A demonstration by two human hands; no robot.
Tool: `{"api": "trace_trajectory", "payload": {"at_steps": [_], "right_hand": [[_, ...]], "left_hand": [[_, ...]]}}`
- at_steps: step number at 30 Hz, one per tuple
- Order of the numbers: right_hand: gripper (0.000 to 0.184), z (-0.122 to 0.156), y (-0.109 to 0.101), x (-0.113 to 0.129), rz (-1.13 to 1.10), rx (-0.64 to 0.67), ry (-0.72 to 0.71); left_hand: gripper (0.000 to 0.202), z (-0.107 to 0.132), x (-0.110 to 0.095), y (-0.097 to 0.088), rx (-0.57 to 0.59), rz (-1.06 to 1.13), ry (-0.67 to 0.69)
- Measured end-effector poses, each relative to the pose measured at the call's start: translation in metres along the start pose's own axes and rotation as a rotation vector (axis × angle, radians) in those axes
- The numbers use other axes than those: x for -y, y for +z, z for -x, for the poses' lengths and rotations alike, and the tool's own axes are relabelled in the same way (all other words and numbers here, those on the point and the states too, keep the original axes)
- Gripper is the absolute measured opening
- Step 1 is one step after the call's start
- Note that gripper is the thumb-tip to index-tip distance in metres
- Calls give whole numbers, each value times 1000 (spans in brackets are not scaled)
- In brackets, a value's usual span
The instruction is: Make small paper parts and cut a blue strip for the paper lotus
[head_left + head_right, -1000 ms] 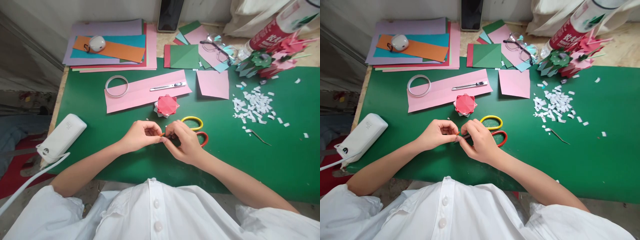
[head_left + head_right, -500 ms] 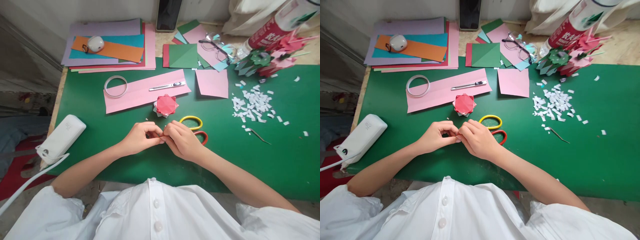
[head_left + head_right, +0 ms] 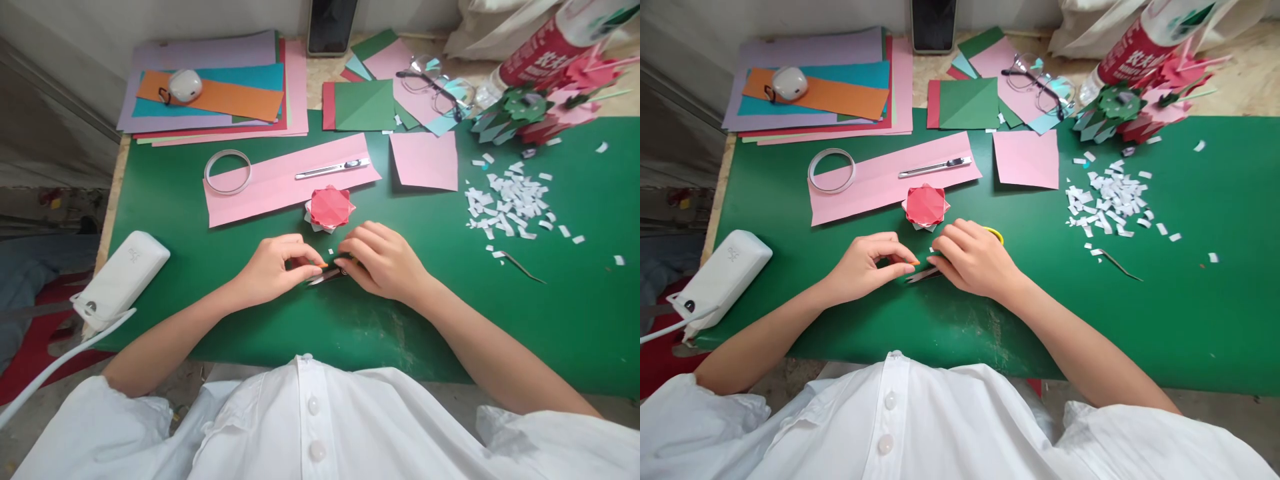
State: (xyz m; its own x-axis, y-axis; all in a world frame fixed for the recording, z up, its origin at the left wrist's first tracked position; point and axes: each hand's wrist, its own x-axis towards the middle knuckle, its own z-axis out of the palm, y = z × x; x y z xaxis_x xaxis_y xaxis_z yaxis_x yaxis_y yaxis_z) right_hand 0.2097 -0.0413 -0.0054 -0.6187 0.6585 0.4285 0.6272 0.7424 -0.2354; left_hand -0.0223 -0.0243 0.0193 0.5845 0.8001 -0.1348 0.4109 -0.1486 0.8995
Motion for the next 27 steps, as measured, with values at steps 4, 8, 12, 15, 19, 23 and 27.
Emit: {"api": "trace_trajectory", "payload": {"at_steps": [4, 8, 12, 15, 19, 23, 27], "right_hand": [[6, 2, 9, -5, -20, -3, 164], [7, 0, 14, -4, -84, -11, 225], [10, -1, 13, -2, -112, 19, 249], [12, -2, 15, 2, -95, 62, 262], [13, -4, 13, 4, -30, 102, 218], [16, 5, -15, -33, -56, 120, 184], [49, 35, -57, -112, 342, 4, 488]], "left_hand": [[10, -1, 2, -2, -108, -222, 102], [12, 0, 5, 1, -126, -312, 175], [12, 1, 5, 3, -139, -315, 170], [11, -1, 4, 3, -156, -283, 128], [10, -2, 0, 2, -190, -182, 23], [26, -1, -1, 1, -218, -163, 19], [12, -1, 5, 2, -240, -276, 193]]}}
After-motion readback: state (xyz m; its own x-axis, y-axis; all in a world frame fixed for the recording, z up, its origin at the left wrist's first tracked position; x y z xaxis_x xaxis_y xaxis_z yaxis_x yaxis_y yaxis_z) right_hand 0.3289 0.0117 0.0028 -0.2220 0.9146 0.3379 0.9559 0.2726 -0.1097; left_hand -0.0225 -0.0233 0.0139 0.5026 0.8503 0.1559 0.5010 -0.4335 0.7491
